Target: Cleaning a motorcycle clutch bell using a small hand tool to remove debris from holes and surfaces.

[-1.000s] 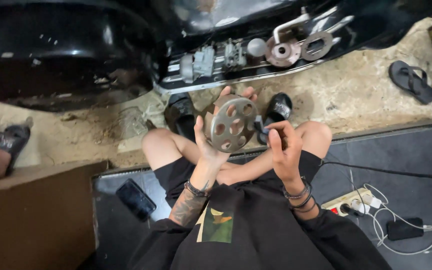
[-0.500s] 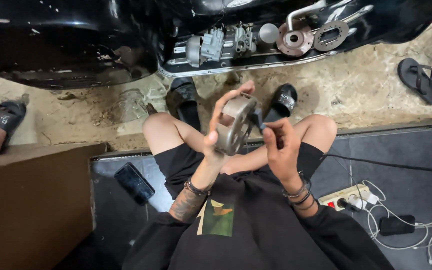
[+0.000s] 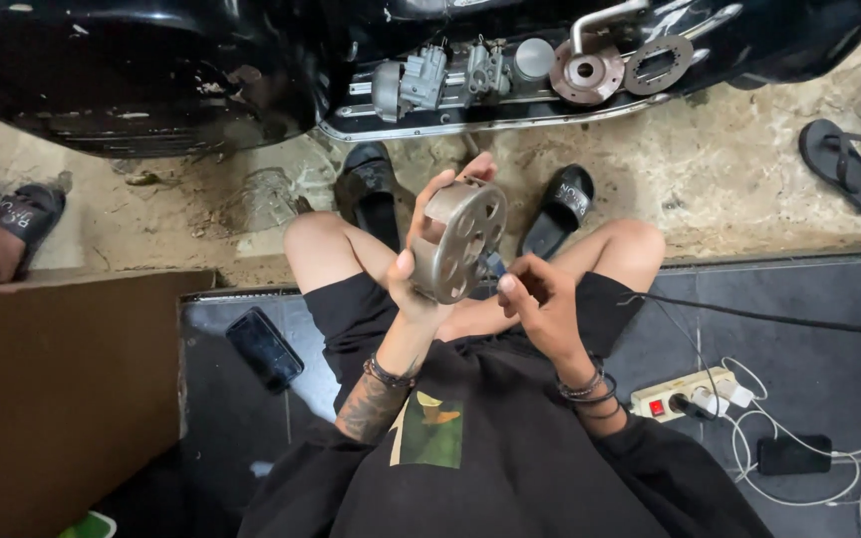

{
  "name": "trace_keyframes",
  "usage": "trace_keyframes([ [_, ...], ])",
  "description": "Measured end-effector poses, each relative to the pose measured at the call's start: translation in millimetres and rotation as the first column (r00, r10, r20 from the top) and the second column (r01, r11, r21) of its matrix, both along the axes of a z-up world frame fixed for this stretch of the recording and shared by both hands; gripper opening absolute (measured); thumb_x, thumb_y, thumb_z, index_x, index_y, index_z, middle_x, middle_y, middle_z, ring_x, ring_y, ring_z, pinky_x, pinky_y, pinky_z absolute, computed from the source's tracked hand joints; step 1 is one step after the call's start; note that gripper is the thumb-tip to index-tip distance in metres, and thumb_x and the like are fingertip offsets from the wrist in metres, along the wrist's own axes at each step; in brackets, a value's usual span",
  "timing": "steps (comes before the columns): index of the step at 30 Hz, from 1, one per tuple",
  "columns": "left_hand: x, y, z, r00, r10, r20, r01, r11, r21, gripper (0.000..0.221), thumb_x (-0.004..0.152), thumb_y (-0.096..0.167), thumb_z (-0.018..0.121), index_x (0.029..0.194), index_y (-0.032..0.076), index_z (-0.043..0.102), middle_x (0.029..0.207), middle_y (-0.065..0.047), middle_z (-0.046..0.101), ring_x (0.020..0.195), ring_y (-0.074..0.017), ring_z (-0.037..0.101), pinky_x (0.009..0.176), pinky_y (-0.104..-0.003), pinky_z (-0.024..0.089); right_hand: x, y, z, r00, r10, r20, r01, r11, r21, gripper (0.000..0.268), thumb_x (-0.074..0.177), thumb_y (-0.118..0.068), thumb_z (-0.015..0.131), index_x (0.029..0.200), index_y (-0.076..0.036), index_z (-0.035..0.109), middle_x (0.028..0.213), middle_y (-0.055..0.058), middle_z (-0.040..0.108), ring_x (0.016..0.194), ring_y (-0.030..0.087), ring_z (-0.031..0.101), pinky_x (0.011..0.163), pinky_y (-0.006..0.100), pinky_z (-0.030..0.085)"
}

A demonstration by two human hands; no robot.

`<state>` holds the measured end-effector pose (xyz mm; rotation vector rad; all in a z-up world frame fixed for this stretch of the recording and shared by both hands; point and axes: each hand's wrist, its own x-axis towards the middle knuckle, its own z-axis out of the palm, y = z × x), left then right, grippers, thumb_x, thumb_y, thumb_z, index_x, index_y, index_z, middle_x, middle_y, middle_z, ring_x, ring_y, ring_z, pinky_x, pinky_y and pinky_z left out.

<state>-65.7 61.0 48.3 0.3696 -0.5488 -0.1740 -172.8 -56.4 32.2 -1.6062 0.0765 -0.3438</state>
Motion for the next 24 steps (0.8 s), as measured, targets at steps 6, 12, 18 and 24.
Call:
trace_keyframes([
  [6, -17.8, 11.1, 4.7, 1.0, -0.001, 0.025, 0.001, 1.0, -0.007, 0.091, 0.096, 0.062, 0.051, 0.158, -0.002, 0.029, 0.162, -0.04, 0.023, 0.155, -0.0535, 0.02, 0.124, -0.065, 0.017, -9.9, 4.8, -2.1, 0.995, 0.039, 0.092, -0.042, 0.998, 0.036, 0.023, 0.102, -0.011, 0.065, 0.082, -0.001, 0.064, 0.055, 0.008, 0.059, 0.049, 0.012, 0.058, 0.05, 0.027, 0.05],
  [12, -35.7, 24.8, 14.5, 0.999, -0.015, 0.043, 0.015, 1.0, 0.004, 0.09, 0.097, 0.064, 0.051, 0.159, 0.002, 0.03, 0.164, -0.037, 0.023, 0.157, -0.051, 0.018, 0.126, -0.064, 0.015, -25.0, 14.3, -3.3, 0.989, 0.055, 0.137, -0.056, 0.998, 0.004, 0.023, 0.101, -0.009, 0.066, 0.079, 0.0, 0.063, 0.053, 0.007, 0.059, 0.05, 0.013, 0.06, 0.05, 0.026, 0.05],
  [18, -45.2, 32.8, 15.0, 0.998, -0.058, -0.005, 0.058, 0.998, -0.023, 0.087, 0.096, 0.059, 0.057, 0.157, 0.001, 0.032, 0.165, -0.037, 0.022, 0.157, -0.05, 0.018, 0.127, -0.065, 0.015, -37.9, 17.2, 4.2, 0.995, 0.077, 0.056, -0.074, 0.995, -0.06, 0.022, 0.102, -0.018, 0.067, 0.089, -0.001, 0.068, 0.062, 0.005, 0.055, 0.072, 0.007, 0.052, 0.069, 0.029, 0.051],
  [24, -46.3, 21.0, 0.5, 0.995, -0.1, -0.016, 0.098, 0.991, -0.09, 0.092, 0.095, 0.057, 0.055, 0.157, -0.006, 0.028, 0.161, -0.043, 0.022, 0.155, -0.0546, 0.019, 0.123, -0.07, 0.014, -29.6, 7.1, 4.7, 0.994, -0.013, 0.106, 0.027, 0.991, -0.133, 0.032, 0.1, -0.029, 0.075, 0.086, -0.003, 0.062, 0.076, 0.006, 0.057, 0.084, 0.012, 0.057, 0.1, 0.041, 0.049],
])
